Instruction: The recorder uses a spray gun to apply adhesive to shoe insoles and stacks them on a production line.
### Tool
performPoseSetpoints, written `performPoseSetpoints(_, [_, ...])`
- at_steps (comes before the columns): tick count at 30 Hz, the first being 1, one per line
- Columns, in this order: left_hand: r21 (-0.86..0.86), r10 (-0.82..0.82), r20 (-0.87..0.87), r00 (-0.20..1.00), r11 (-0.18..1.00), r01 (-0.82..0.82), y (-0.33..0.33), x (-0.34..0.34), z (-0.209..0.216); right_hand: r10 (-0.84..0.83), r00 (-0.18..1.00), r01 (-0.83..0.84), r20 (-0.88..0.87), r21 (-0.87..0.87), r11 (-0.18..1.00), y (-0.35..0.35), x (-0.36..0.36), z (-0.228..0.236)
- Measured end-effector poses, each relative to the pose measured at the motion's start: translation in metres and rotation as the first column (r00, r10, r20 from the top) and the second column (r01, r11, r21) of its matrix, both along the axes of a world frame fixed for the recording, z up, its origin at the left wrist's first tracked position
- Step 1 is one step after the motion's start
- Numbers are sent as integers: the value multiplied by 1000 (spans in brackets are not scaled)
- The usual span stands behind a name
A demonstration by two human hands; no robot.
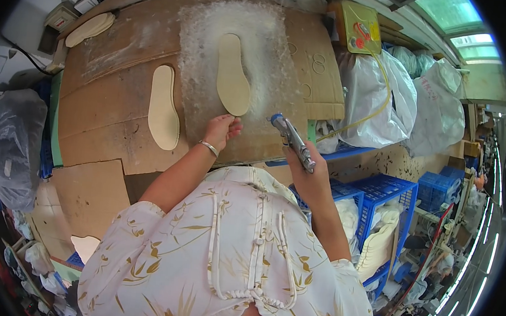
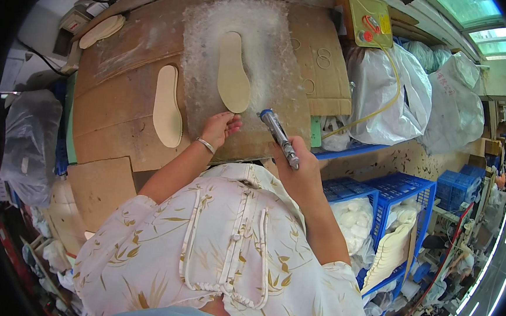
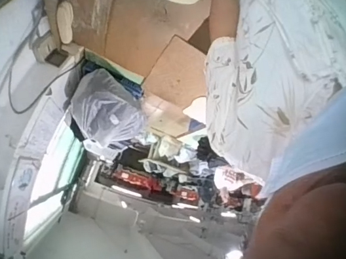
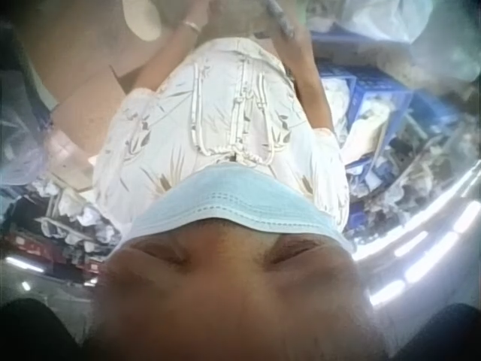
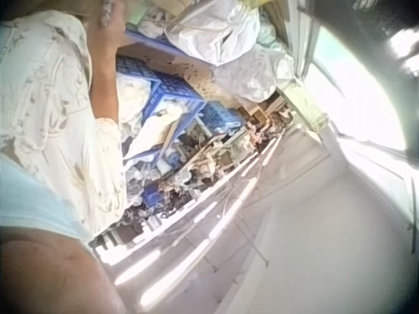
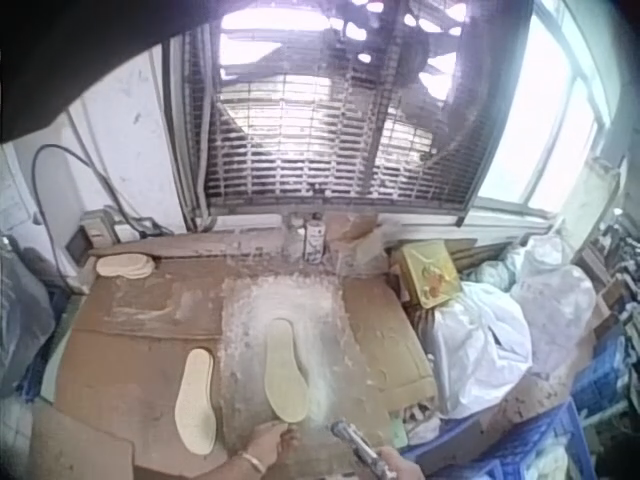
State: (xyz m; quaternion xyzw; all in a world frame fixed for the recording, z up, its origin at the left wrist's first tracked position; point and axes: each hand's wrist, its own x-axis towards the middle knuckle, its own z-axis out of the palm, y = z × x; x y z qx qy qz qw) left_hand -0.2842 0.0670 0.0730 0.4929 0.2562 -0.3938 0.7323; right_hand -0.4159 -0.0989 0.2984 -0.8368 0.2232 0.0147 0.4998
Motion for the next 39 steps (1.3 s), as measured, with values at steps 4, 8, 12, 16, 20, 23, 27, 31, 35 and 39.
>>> performPoseSetpoints(4, [3,21,-15,1000,1000,-21,1,-1,-3,94,995,-94,-24,16,995,2,-9,4])
performPoseSetpoints(8, [7,27,-35,999,1000,-27,0,-3,3,55,998,-55,10,62,997,2,-12,-1])
performPoseSetpoints(12, [6,30,-27,999,1000,-30,2,-4,3,45,997,-44,-57,27,999,3,-14,7])
performPoseSetpoints(16, [-14,34,-28,999,999,-34,2,-5,3,63,998,-62,-3,56,997,4,-16,3])
performPoseSetpoints(20, [-3,28,-30,999,1000,-28,2,-5,6,38,999,-38,-14,-44,998,1,-16,5])
performPoseSetpoints(23, [-28,16,-21,1000,999,-17,4,-7,3,87,990,-81,-107,57,995,3,-22,8])
performPoseSetpoints(27, [-26,11,-30,999,1000,-12,3,-7,4,73,997,-74,-29,-26,997,-2,-25,4])
performPoseSetpoints(31, [-37,7,-31,999,999,-9,5,-8,1,81,992,-75,-94,68,995,4,-28,13])
performPoseSetpoints(35, [-34,2,-31,1000,999,-3,7,-8,-2,92,995,-89,-51,58,994,4,-29,11])
performPoseSetpoints(39, [-47,-1,-32,999,999,0,6,-6,-1,58,995,-57,-86,10,998,2,-36,8])
